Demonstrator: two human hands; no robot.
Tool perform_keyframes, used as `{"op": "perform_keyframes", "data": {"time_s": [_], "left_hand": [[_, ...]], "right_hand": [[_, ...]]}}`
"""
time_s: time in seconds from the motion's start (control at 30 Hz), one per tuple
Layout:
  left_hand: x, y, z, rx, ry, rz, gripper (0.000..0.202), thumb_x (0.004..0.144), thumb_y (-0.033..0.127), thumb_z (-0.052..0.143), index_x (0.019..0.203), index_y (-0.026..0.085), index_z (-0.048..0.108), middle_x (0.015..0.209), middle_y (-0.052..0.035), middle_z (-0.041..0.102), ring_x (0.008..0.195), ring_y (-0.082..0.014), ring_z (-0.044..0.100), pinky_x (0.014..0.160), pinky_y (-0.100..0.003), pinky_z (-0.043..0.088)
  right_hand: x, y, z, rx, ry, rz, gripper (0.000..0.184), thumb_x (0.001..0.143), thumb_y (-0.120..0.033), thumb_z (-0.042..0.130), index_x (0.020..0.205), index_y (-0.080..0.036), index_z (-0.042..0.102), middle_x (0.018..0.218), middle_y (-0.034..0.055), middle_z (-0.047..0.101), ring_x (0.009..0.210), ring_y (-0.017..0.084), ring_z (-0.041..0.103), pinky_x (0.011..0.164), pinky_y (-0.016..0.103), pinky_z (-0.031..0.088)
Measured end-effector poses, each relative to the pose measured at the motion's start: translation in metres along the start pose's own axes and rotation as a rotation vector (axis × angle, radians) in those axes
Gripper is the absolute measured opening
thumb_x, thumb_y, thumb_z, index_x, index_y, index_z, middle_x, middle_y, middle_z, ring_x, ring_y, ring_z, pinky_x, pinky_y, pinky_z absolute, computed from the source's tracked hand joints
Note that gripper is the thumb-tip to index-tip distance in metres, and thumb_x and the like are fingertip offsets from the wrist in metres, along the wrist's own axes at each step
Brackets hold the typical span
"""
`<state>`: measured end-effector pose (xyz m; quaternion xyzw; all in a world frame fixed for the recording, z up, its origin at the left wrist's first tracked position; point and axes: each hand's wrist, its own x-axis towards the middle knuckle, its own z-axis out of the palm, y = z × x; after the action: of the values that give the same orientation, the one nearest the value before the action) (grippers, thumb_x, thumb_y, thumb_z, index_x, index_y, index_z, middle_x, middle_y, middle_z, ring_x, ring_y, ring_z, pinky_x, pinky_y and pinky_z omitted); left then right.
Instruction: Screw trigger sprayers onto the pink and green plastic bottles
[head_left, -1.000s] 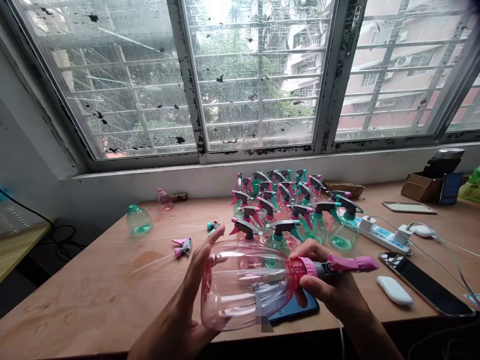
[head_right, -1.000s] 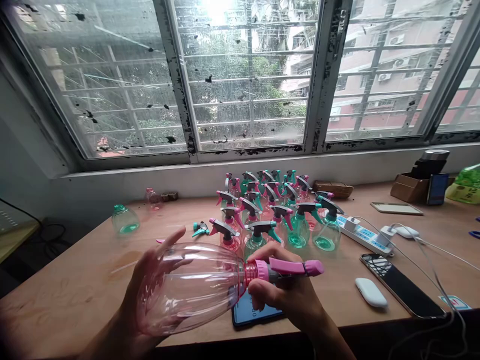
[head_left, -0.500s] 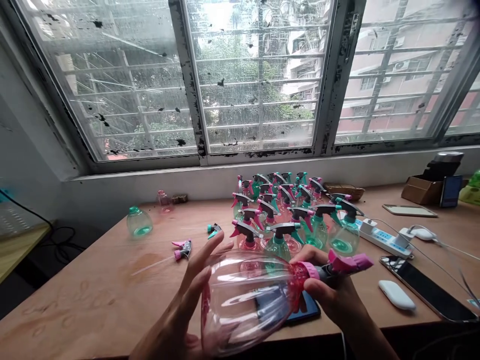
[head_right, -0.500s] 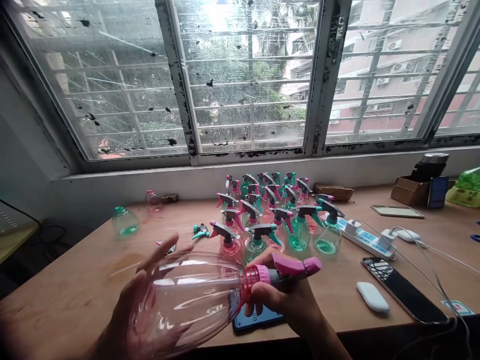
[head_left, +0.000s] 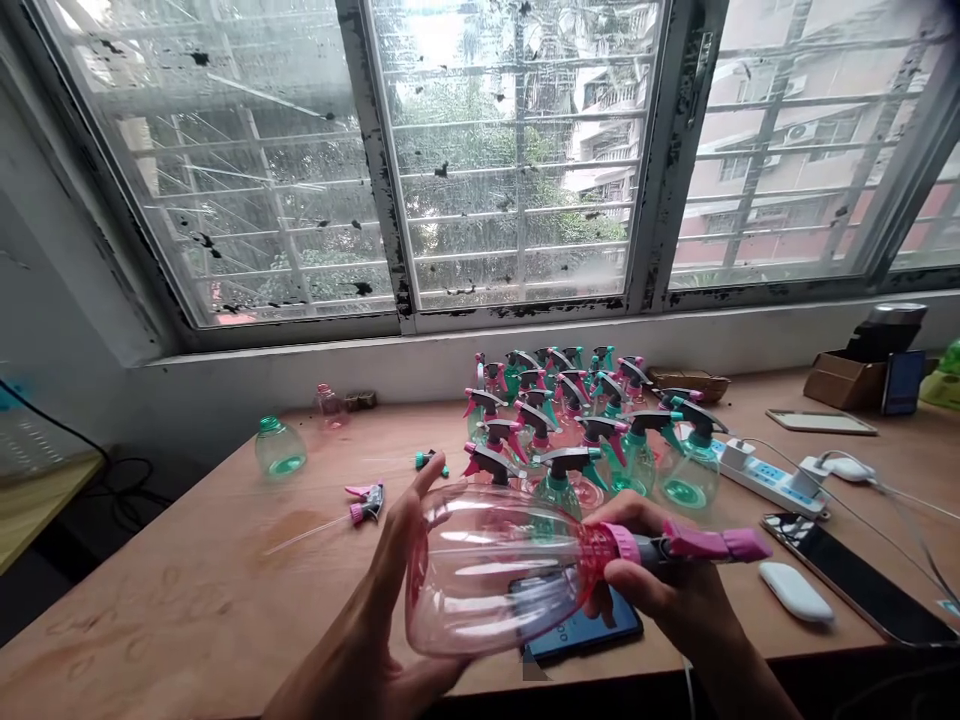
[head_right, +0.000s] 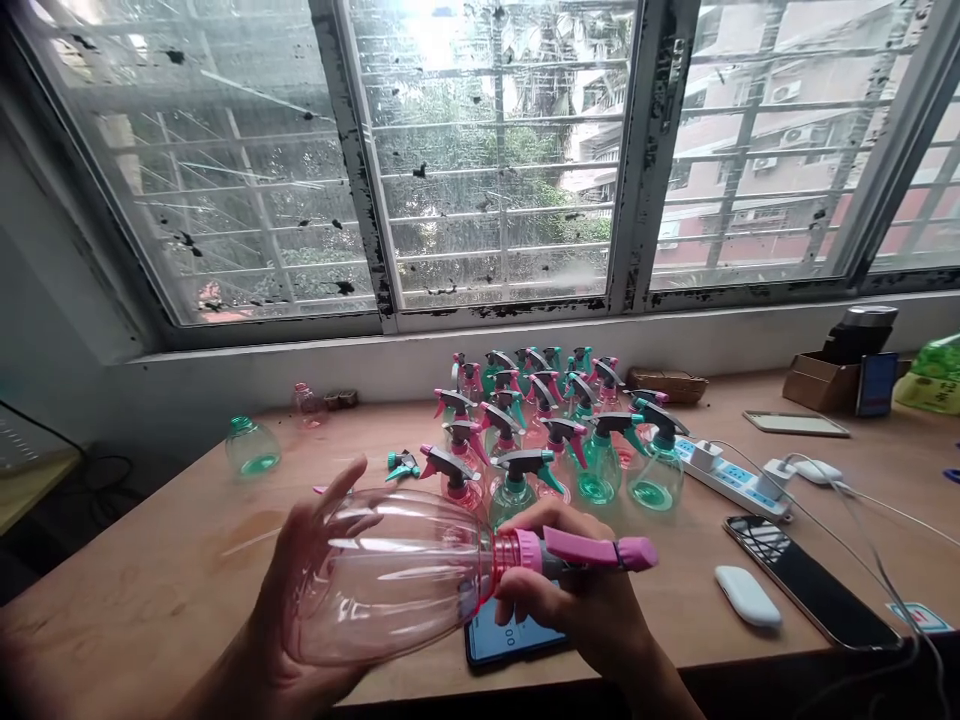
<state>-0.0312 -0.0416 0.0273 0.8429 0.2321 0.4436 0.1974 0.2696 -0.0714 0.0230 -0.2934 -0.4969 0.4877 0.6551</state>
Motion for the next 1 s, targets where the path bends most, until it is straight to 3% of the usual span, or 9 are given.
{"op": "perform_keyframes", "data": {"time_s": [0.13,0.27,0.33,0.5,0.57,0.73,0.87,0.93,1.0], "left_hand": [[0.002,0.002,0.002,-0.023,0.019,-0.092,0.124,0.092,0.045,0.098,0.186,0.041,0.017,0.197,-0.0136,0.012,0.176,-0.0529,0.029,0.135,-0.071,0.042],[0.005,0.003,0.005,-0.008,0.062,0.035,0.103,0.107,0.014,0.079,0.18,0.059,0.022,0.197,-0.0027,0.013,0.174,-0.0404,0.04,0.133,-0.062,0.05],[0.006,0.001,0.007,-0.023,0.075,0.09,0.104,0.11,0.01,0.073,0.182,0.059,0.016,0.196,-0.0053,0.018,0.172,-0.0367,0.045,0.133,-0.059,0.051],[0.011,0.001,0.009,-0.086,0.16,0.081,0.127,0.089,0.058,0.098,0.187,0.031,0.023,0.192,-0.0209,0.027,0.171,-0.0462,0.045,0.136,-0.057,0.048],[0.013,0.003,0.006,-0.078,0.161,0.107,0.117,0.091,0.05,0.099,0.185,0.032,0.031,0.191,-0.018,0.033,0.172,-0.0441,0.043,0.137,-0.056,0.047],[0.013,0.002,0.0,-0.043,0.054,0.196,0.105,0.105,0.016,0.085,0.181,0.057,0.025,0.192,-0.0035,0.033,0.169,-0.0373,0.051,0.132,-0.062,0.053],[0.01,-0.002,0.006,-0.081,0.047,0.105,0.136,0.09,0.044,0.1,0.186,0.048,0.005,0.197,-0.0125,0.012,0.17,-0.0488,0.045,0.13,-0.067,0.053],[0.009,-0.003,0.008,-0.091,0.063,0.08,0.145,0.082,0.059,0.102,0.188,0.037,0.007,0.196,-0.0205,0.013,0.168,-0.0533,0.046,0.131,-0.07,0.048],[0.008,-0.004,0.006,-0.078,0.048,0.048,0.137,0.087,0.055,0.1,0.188,0.033,0.01,0.194,-0.0234,0.018,0.167,-0.0523,0.049,0.133,-0.071,0.045]], "right_hand": [[0.0,-0.002,0.0,-0.054,0.003,-0.068,0.039,0.079,-0.052,0.108,0.093,-0.022,0.087,0.062,0.0031,0.085,0.051,0.017,0.076,0.054,0.024,0.053],[0.0,-0.001,0.003,0.047,-0.003,0.024,0.045,0.078,-0.056,0.108,0.093,-0.021,0.085,0.06,0.0023,0.084,0.047,0.018,0.075,0.051,0.024,0.055],[0.0,0.0,0.005,0.073,-0.006,0.04,0.045,0.079,-0.057,0.108,0.094,-0.021,0.084,0.059,0.0018,0.084,0.047,0.018,0.075,0.051,0.024,0.056],[0.0,0.001,0.005,-0.015,-0.017,-0.055,0.041,0.081,-0.054,0.107,0.094,-0.021,0.086,0.06,0.0019,0.084,0.047,0.015,0.072,0.052,0.023,0.052],[0.0,0.001,0.003,0.022,-0.038,-0.021,0.044,0.079,-0.055,0.108,0.094,-0.021,0.085,0.061,0.0018,0.084,0.048,0.015,0.074,0.052,0.022,0.052],[-0.001,0.001,0.0,0.128,-0.081,0.086,0.048,0.078,-0.055,0.109,0.096,-0.018,0.084,0.062,0.0016,0.084,0.047,0.016,0.075,0.051,0.022,0.053],[-0.001,0.002,0.0,0.084,-0.047,0.057,0.047,0.079,-0.056,0.108,0.097,-0.02,0.084,0.062,0.002,0.084,0.049,0.015,0.074,0.052,0.02,0.051],[-0.002,0.001,0.0,0.056,-0.025,0.045,0.048,0.078,-0.057,0.108,0.097,-0.02,0.085,0.062,0.0027,0.084,0.05,0.017,0.075,0.051,0.022,0.053],[-0.002,0.0,0.001,0.049,-0.011,0.04,0.048,0.078,-0.057,0.108,0.096,-0.02,0.085,0.06,0.0025,0.083,0.048,0.018,0.075,0.05,0.023,0.053]]}}
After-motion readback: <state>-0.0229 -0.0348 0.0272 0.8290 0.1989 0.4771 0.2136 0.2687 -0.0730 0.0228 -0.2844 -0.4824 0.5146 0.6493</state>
